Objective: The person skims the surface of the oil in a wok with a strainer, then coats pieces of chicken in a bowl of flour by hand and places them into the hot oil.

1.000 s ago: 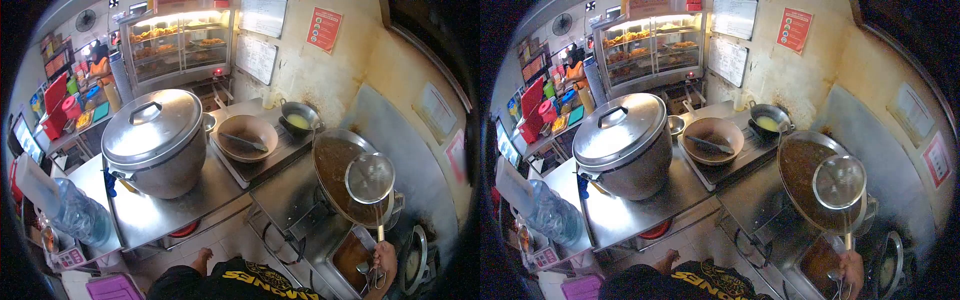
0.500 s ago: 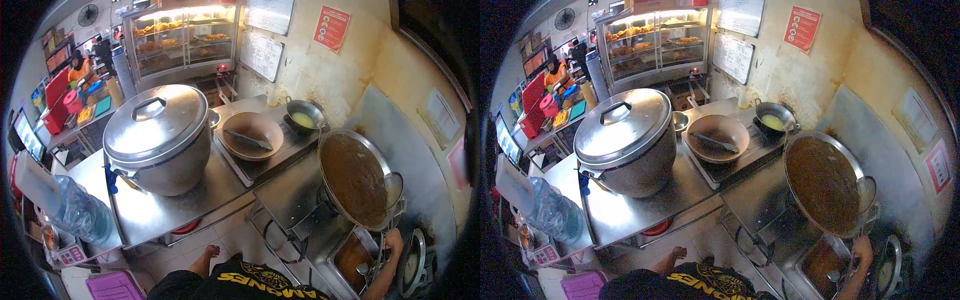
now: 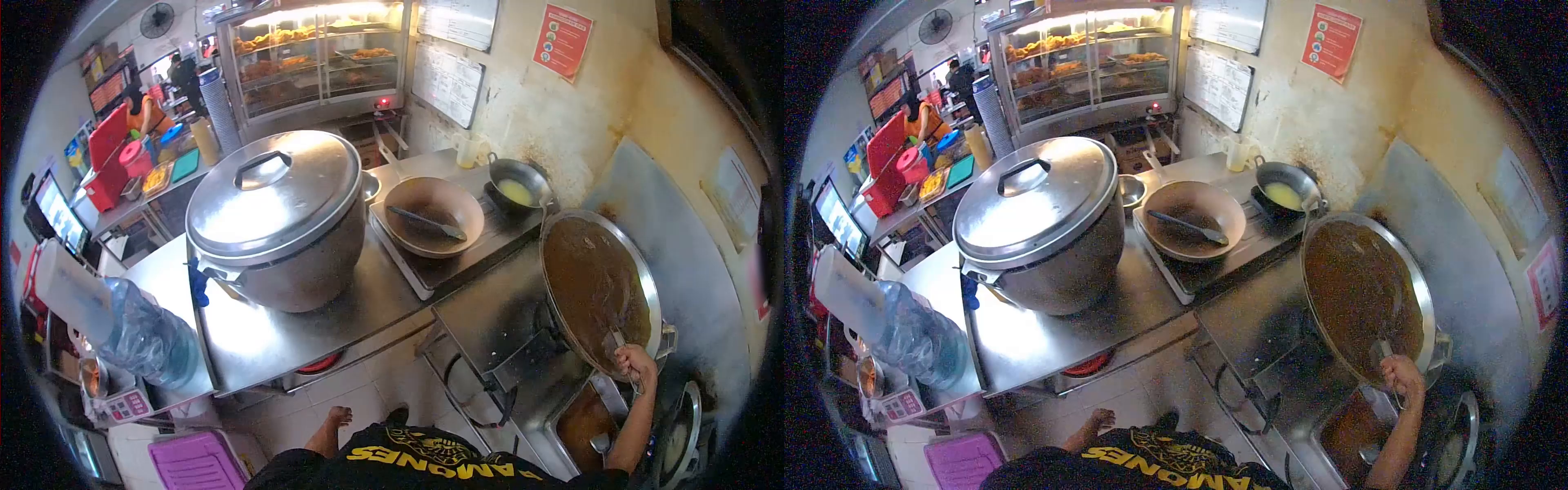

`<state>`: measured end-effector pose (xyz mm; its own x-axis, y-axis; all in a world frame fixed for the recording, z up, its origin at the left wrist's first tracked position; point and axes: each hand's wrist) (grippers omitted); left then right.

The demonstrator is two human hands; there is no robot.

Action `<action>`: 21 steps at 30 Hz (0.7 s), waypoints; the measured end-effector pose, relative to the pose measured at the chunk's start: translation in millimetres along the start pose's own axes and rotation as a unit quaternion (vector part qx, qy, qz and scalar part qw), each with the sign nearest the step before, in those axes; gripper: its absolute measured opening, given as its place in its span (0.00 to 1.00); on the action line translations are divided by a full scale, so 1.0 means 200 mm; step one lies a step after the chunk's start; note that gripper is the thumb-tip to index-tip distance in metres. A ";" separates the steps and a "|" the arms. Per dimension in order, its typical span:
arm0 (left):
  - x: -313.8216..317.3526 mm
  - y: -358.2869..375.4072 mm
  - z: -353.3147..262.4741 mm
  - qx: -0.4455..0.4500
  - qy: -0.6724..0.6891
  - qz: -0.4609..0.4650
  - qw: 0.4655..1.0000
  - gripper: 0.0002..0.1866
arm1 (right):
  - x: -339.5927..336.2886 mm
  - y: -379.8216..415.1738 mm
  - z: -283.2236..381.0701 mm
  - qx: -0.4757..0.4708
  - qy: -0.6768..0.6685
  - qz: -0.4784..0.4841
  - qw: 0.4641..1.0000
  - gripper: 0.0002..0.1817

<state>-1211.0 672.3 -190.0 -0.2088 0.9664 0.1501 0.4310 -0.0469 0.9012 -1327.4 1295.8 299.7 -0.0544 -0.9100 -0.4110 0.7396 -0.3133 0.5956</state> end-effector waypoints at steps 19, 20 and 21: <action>-0.08 -0.34 -0.05 0.056 -0.053 0.209 0.975 0.07 | 0.23 0.40 -0.08 -0.084 -0.116 0.119 0.982 0.08; -0.07 -0.30 -0.12 0.075 -0.006 0.289 0.954 0.07 | 0.25 0.45 -0.09 -0.083 -0.123 0.095 0.984 0.08; -0.05 -0.29 -0.14 0.057 -0.035 0.302 0.951 0.07 | 0.23 0.47 -0.12 -0.085 -0.127 0.116 0.981 0.07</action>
<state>-1259.6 658.5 -232.5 0.1640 0.7867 0.5952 0.5465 -0.5747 0.6091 -1244.6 1231.5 319.9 -0.0208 -0.9967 -0.0788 0.8519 -0.0589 0.5204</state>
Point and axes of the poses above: each hand's wrist, its own y-axis away from the middle knuckle, its own x-axis out of the palm, z = x × y, and after that the axes turned 4 degrees about z, right-handed
